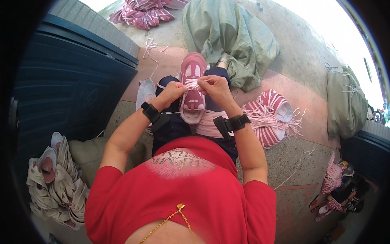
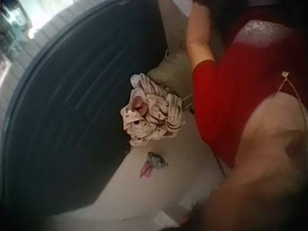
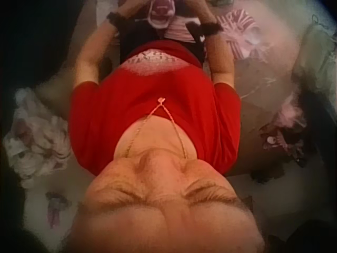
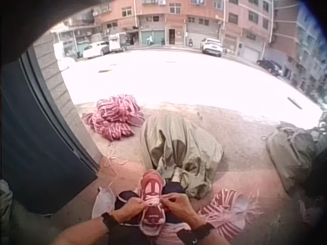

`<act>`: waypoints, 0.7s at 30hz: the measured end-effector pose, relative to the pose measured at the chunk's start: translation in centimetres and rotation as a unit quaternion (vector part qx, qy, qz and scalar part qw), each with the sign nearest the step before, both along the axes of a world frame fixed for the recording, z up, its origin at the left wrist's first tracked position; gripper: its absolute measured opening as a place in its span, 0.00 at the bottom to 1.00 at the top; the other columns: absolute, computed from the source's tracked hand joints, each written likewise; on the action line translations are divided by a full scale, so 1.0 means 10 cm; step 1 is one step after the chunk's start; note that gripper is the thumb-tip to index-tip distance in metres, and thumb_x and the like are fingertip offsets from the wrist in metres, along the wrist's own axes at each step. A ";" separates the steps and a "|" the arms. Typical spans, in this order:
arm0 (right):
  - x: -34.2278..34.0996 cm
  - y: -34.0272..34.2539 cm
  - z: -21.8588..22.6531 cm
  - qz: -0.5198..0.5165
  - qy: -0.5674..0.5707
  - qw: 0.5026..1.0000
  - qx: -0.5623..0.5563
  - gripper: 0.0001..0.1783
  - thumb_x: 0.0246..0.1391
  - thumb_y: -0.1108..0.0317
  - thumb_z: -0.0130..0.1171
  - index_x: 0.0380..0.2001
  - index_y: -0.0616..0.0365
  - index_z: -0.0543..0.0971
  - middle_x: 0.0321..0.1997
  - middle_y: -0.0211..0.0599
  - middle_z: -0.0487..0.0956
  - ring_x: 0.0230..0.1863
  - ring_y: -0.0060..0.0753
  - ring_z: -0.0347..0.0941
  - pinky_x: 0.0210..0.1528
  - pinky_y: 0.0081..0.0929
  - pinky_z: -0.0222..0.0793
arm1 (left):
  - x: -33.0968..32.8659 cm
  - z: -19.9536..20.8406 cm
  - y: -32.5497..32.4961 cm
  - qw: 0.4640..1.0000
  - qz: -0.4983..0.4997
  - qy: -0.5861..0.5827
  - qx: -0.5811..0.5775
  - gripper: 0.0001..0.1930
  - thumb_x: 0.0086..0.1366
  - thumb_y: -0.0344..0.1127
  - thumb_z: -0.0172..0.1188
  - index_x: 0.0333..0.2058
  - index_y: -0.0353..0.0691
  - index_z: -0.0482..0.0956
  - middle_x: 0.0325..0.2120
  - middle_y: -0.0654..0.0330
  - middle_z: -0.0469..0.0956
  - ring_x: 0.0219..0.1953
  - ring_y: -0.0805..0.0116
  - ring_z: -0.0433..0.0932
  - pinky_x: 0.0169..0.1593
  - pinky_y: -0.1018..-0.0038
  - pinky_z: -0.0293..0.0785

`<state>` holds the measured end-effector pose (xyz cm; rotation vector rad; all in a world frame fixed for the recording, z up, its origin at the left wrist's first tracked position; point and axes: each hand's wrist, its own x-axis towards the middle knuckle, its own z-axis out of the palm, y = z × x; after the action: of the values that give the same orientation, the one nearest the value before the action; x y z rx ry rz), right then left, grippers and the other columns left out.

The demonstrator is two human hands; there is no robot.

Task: The person sits on the ground and laces a pink sneaker by hand. They repeatedly thread a long pink shoelace through the eyelets, pull the ends to tighten the fit, and adjust the laces across the tongue of the shoe.

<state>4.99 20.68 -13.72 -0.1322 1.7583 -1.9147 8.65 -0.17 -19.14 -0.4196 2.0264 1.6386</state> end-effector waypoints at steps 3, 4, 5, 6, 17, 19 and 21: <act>0.00 -0.01 0.02 0.011 0.006 1.000 -0.004 0.11 0.55 0.69 0.59 0.37 0.66 0.79 0.27 0.33 0.80 0.27 0.18 0.74 0.29 0.14 0.70 | -0.01 -0.03 0.01 1.000 -0.001 -0.003 0.000 0.10 0.59 0.35 0.56 0.25 0.34 0.79 0.20 0.69 0.74 0.22 0.80 0.69 0.27 0.81 0.64; 0.00 -0.01 0.02 0.013 0.011 1.000 -0.015 0.11 0.55 0.69 0.59 0.37 0.66 0.79 0.26 0.33 0.80 0.26 0.17 0.74 0.29 0.14 0.71 | -0.01 -0.03 0.02 1.000 -0.014 0.005 -0.027 0.10 0.59 0.35 0.56 0.25 0.34 0.79 0.20 0.69 0.74 0.23 0.81 0.69 0.27 0.81 0.64; 0.00 -0.02 0.03 0.014 0.008 1.000 -0.010 0.11 0.55 0.69 0.59 0.37 0.67 0.79 0.26 0.33 0.80 0.26 0.17 0.74 0.29 0.14 0.71 | -0.01 -0.02 0.02 0.998 -0.024 0.011 -0.065 0.10 0.60 0.35 0.55 0.25 0.34 0.79 0.20 0.70 0.73 0.23 0.82 0.68 0.27 0.82 0.64; 0.01 -0.03 0.03 0.014 0.008 1.000 -0.014 0.11 0.55 0.69 0.59 0.37 0.67 0.79 0.26 0.33 0.80 0.26 0.17 0.74 0.29 0.14 0.71 | -0.01 -0.01 0.03 0.998 -0.026 0.026 -0.052 0.10 0.60 0.35 0.56 0.26 0.35 0.79 0.20 0.68 0.74 0.23 0.79 0.70 0.27 0.80 0.65; -0.17 -0.06 0.19 0.158 0.033 0.986 0.045 0.11 0.56 0.66 0.58 0.36 0.65 0.80 0.25 0.28 0.78 0.26 0.14 0.72 0.29 0.13 0.69 | -0.06 0.12 0.12 0.873 -0.167 0.358 -0.284 0.07 0.55 0.34 0.60 0.30 0.38 0.77 0.24 0.51 0.76 0.30 0.50 0.76 0.35 0.60 0.71; -0.23 -0.06 0.24 0.187 0.049 0.978 0.077 0.11 0.56 0.66 0.59 0.36 0.64 0.80 0.25 0.27 0.78 0.25 0.13 0.71 0.29 0.13 0.68 | -0.06 0.12 0.11 0.889 -0.144 0.354 -0.255 0.06 0.54 0.33 0.60 0.30 0.38 0.77 0.24 0.52 0.76 0.30 0.50 0.76 0.34 0.61 0.71; -0.28 -0.09 0.27 0.218 0.070 0.969 0.094 0.11 0.55 0.67 0.59 0.36 0.64 0.80 0.25 0.27 0.78 0.25 0.12 0.71 0.29 0.13 0.68 | -0.05 0.11 0.11 0.897 -0.137 0.347 -0.236 0.06 0.54 0.31 0.60 0.32 0.38 0.77 0.23 0.52 0.76 0.29 0.51 0.76 0.33 0.63 0.71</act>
<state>2.16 19.82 -11.06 -0.5474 1.8081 -1.4484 8.11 0.95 -18.03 0.3534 2.8600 1.1963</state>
